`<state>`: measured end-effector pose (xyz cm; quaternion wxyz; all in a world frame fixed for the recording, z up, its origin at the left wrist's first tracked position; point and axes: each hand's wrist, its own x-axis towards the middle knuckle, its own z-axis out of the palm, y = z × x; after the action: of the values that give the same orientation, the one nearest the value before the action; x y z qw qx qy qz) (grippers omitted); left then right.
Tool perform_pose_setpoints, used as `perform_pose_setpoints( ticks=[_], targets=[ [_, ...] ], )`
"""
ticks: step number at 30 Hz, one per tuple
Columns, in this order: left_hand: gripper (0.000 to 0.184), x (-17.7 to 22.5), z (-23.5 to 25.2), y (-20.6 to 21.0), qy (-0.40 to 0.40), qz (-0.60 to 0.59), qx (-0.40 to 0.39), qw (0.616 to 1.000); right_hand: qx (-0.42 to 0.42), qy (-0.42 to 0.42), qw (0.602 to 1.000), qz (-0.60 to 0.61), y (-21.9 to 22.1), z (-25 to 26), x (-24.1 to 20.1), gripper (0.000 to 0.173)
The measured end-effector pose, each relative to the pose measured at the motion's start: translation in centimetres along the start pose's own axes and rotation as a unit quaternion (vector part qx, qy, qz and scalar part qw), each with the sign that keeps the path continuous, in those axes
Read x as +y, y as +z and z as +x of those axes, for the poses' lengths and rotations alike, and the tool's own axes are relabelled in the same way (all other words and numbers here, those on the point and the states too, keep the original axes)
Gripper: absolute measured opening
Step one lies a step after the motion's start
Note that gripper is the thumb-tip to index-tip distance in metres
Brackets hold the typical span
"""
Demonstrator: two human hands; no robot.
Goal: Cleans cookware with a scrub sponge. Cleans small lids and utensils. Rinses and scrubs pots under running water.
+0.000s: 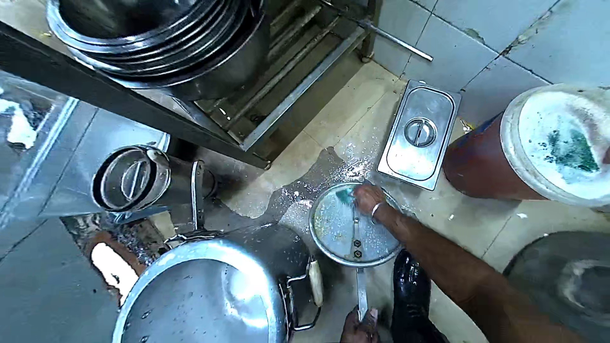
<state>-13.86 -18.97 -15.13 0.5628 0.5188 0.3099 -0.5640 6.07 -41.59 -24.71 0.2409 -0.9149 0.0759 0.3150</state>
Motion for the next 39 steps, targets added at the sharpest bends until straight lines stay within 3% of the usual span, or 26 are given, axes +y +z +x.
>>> perform_pose_setpoints(
  ticks=[3,6,8,10,13,15,17,23,28,32,35,39],
  targets=[
    [0.02,1.5,-0.2,-0.6,-0.011,-0.007,-0.021,1.0,0.04,0.043,0.998,-0.019,-1.5,2.3,-1.6,0.024],
    [0.019,1.9,-0.3,-0.5,-0.013,0.003,-0.005,1.0,0.023,0.005,1.0,-0.007,-1.2,1.4,-0.3,0.028],
    [0.019,1.3,0.1,-0.5,-0.015,0.001,-0.001,1.0,0.015,-0.045,0.999,0.001,0.4,-0.8,1.6,0.03],
    [0.019,0.6,0.5,-0.1,-0.021,0.009,0.003,1.0,0.025,-0.043,0.998,0.028,1.8,-4.2,2.9,0.03],
    [0.019,-0.3,0.9,0.6,-0.029,0.003,0.008,1.0,0.129,-0.024,0.987,0.09,5.1,-9.7,3.1,0.026],
    [0.019,-0.7,1.6,0.9,-0.018,-0.009,0.01,1.0,0.154,0.008,0.98,0.123,6.9,-11.8,2.6,0.03],
    [0.018,-1.1,2.1,0.9,-0.016,-0.006,0.019,1.0,0.145,0.037,0.979,0.14,7.5,-12.7,2.0,0.032],
    [0.018,-0.7,2.0,0.0,-0.021,0.018,0.022,0.999,0.084,-0.066,0.979,0.172,7.2,-14.0,1.4,0.031],
    [0.018,-0.7,1.9,-0.2,-0.017,0.021,0.019,0.999,0.17,-0.012,0.982,0.085,7.2,-9.4,4.7,0.029],
    [0.019,-0.1,1.4,-0.8,-0.028,0.017,0.0,0.999,0.134,0.094,0.986,0.011,2.5,-4.2,6.8,0.031],
    [0.02,0.1,1.2,-0.6,-0.03,0.003,-0.002,1.0,0.124,0.093,0.988,-0.006,0.0,-1.9,4.5,0.032],
    [0.02,-0.3,1.1,0.0,-0.023,0.014,0.023,0.999,0.153,-0.045,0.987,-0.03,0.8,-0.4,4.0,0.028]
  ],
)
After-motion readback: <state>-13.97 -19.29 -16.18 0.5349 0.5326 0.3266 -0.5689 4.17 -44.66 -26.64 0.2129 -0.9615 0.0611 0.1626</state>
